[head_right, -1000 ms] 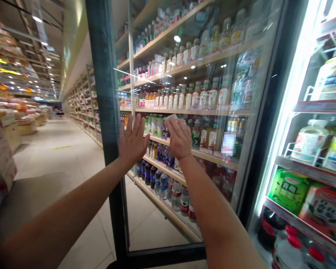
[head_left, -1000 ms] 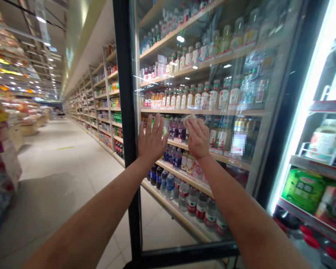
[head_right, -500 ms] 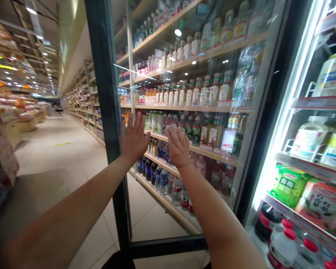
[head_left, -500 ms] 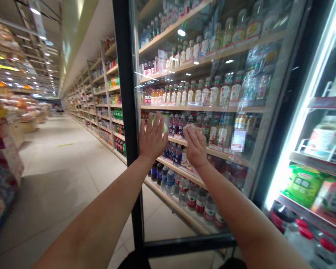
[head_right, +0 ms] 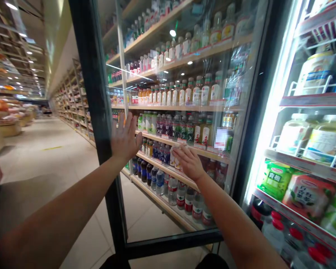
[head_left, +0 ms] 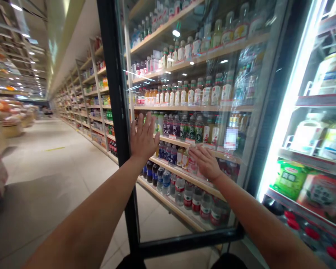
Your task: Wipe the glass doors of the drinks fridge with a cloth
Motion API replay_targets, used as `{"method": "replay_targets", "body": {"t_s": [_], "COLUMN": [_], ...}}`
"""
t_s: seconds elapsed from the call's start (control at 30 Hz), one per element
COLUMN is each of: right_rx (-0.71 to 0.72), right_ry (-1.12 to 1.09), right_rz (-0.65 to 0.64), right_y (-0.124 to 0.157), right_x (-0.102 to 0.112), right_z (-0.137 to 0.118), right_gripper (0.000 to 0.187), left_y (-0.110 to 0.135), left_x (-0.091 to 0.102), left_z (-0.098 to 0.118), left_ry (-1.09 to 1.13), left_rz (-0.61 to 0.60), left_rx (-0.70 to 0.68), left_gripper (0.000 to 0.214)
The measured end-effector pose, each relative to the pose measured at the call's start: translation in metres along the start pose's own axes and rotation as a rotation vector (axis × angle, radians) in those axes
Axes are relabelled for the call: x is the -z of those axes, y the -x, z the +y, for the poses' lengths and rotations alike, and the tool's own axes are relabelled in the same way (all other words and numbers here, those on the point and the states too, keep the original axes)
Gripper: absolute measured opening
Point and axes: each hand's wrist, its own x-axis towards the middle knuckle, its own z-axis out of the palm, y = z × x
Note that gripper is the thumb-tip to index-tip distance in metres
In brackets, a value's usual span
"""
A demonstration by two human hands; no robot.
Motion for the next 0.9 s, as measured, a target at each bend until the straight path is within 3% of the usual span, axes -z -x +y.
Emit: {"method": "replay_targets", "body": {"t_s": [0.13, 0.3, 0.33, 0.43, 0.47, 0.5, 0.6, 0.63, 0.7, 0.8, 0.83, 0.9], "right_rx": [-0.271, 0.074, 0.024, -0.324, -0.361, -0.320, 0.012, 0.064, -0.008, -0.282, -0.300, -0.180], "right_ry": [0.071, -0.045, -0.045, 0.006, 0.013, 0.007, -0.059, -0.076, -0.078, -0.045, -0.046, -0.073], "right_rz": [0.216, -0.027, 0.019, 0.278, 0.302, 0.269, 0.019, -0.023, 0.040, 0.284, 0.313, 0.235], "right_y": [-0.011, -0.023, -0.026, -0.033, -0.034, -0.034, -0.036, -0.038, -0.047, -0.056, -0.056, -0.055], "right_x": [0.010, 0.008, 0.008, 0.004, 0.003, 0.002, 0.002, 0.003, 0.005, 0.005, 0.004, 0.001], "right_z": [0.012, 0.004, 0.004, 0.006, 0.004, 0.002, -0.004, -0.004, 0.000, 0.005, 0.004, -0.001], "right_gripper": [0.052, 0.057, 0.058, 0.060, 0.060, 0.060, 0.060, 0.059, 0.056, 0.056, 0.057, 0.058], "left_y": [-0.001, 0.000, 0.001, 0.001, 0.002, 0.002, 0.002, 0.002, 0.002, 0.003, 0.003, 0.004], "left_x": [-0.001, -0.001, -0.001, -0.001, 0.000, 0.000, 0.001, 0.002, 0.002, 0.002, 0.003, 0.003], "left_z": [-0.001, -0.001, -0.001, -0.001, 0.000, 0.000, 0.001, 0.001, 0.001, 0.001, 0.001, 0.001], "left_ry": [0.004, -0.013, -0.019, -0.033, -0.033, -0.031, -0.032, -0.038, -0.057, -0.087, -0.098, -0.123], "left_rz": [-0.007, 0.000, 0.001, 0.004, 0.002, -0.003, -0.015, -0.016, -0.019, -0.017, -0.015, -0.007], "left_rx": [0.007, 0.003, 0.000, -0.004, -0.002, 0.000, 0.003, 0.004, 0.004, -0.001, -0.004, -0.013], "left_gripper": [0.065, 0.065, 0.065, 0.065, 0.065, 0.065, 0.065, 0.065, 0.064, 0.063, 0.063, 0.063]}}
